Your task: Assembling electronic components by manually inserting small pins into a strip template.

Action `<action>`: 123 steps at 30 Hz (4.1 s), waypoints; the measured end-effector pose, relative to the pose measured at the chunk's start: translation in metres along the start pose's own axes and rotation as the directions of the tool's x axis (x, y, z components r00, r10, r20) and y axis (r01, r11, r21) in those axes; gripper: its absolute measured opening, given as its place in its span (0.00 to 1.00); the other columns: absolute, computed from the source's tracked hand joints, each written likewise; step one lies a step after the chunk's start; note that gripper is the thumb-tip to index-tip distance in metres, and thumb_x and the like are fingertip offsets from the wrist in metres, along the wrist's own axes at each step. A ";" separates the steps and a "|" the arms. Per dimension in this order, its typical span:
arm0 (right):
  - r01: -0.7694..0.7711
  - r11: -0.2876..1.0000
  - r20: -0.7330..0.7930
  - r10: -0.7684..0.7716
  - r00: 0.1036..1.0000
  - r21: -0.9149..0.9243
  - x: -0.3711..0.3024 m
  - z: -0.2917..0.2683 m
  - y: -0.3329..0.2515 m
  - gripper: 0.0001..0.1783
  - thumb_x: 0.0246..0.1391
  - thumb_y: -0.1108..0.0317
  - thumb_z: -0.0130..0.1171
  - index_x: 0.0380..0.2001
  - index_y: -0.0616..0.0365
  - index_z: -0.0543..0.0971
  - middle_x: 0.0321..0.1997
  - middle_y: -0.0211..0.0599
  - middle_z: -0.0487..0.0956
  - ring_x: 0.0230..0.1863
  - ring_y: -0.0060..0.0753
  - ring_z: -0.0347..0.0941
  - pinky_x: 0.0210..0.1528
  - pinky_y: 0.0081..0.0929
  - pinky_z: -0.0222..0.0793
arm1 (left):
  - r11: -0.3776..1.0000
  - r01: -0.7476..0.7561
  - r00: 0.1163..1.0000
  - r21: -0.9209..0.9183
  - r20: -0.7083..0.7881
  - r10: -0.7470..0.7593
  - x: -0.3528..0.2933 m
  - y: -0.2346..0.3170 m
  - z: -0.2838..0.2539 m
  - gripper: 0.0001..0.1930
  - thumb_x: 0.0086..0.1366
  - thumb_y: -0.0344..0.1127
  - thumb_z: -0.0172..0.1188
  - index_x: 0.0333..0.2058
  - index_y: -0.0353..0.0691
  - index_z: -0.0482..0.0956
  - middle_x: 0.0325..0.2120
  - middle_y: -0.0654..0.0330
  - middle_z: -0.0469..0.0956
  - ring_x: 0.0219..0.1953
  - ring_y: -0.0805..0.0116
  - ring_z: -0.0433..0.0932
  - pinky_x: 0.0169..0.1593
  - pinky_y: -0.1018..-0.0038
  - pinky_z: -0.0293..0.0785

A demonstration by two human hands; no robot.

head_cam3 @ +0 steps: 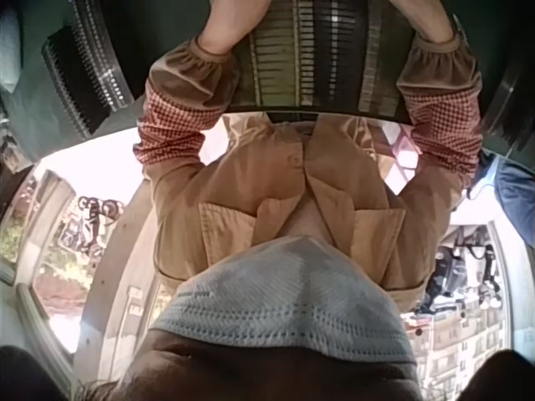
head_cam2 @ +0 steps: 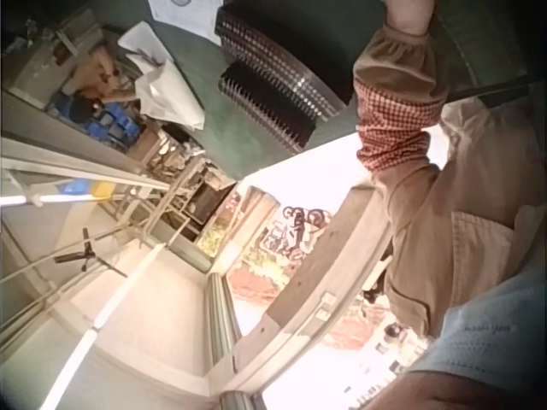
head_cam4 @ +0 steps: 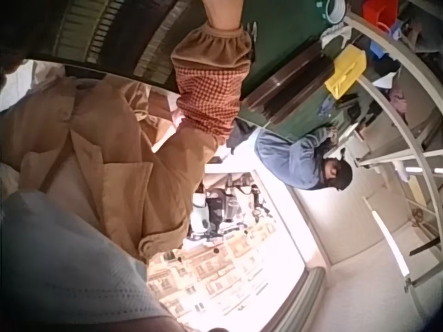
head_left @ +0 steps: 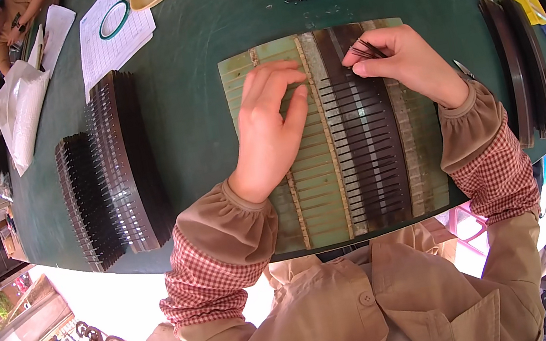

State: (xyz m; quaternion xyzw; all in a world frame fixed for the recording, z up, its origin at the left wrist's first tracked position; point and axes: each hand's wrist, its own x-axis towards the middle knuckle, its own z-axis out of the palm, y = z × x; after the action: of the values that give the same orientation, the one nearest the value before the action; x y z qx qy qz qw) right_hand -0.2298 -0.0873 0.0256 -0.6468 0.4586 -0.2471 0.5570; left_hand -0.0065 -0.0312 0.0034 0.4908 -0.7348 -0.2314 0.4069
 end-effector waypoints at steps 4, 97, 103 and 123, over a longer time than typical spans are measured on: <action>0.021 1.000 -0.002 -0.021 1.000 -0.023 0.004 0.006 0.000 0.08 0.49 0.75 0.60 0.32 0.69 0.79 0.30 0.35 0.79 0.33 0.21 0.72 0.39 0.20 0.69 | 0.999 -0.003 1.000 0.033 0.001 0.003 -0.006 -0.003 -0.001 0.07 0.57 0.23 0.57 0.35 0.35 0.77 0.45 0.55 0.76 0.48 0.59 0.72 0.49 0.69 0.68; -0.069 0.993 0.095 0.060 0.994 0.099 -0.001 0.001 -0.019 0.09 0.53 0.70 0.59 0.34 0.66 0.80 0.22 0.32 0.77 0.20 0.14 0.69 0.18 0.12 0.63 | 0.755 0.365 0.930 -0.544 0.252 -0.268 0.020 0.007 0.013 0.03 0.61 0.25 0.59 0.34 0.34 0.74 0.33 0.63 0.76 0.40 0.76 0.73 0.46 0.78 0.69; -0.069 0.995 0.029 0.067 0.997 0.074 0.002 -0.002 -0.013 0.09 0.52 0.69 0.61 0.33 0.65 0.80 0.19 0.27 0.73 0.18 0.12 0.66 0.17 0.11 0.60 | 0.878 0.255 0.967 -0.405 0.114 -0.228 0.016 -0.006 0.013 0.03 0.59 0.22 0.58 0.32 0.34 0.75 0.36 0.63 0.76 0.43 0.75 0.73 0.48 0.77 0.68; 0.114 0.980 -0.079 -0.128 0.989 -0.164 0.020 0.006 0.009 0.08 0.47 0.75 0.61 0.32 0.66 0.78 0.26 0.35 0.79 0.28 0.22 0.72 0.33 0.21 0.69 | 0.997 -0.069 0.997 0.041 -0.020 0.070 0.010 -0.011 0.005 0.06 0.56 0.22 0.56 0.34 0.33 0.76 0.42 0.54 0.76 0.45 0.56 0.73 0.48 0.69 0.69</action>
State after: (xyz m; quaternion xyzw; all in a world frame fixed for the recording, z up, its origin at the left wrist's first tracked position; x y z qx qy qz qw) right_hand -0.2186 -0.1012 0.0113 -0.7042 0.4611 -0.2719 0.4664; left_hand -0.0063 -0.0455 -0.0034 0.4756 -0.7515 -0.1970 0.4126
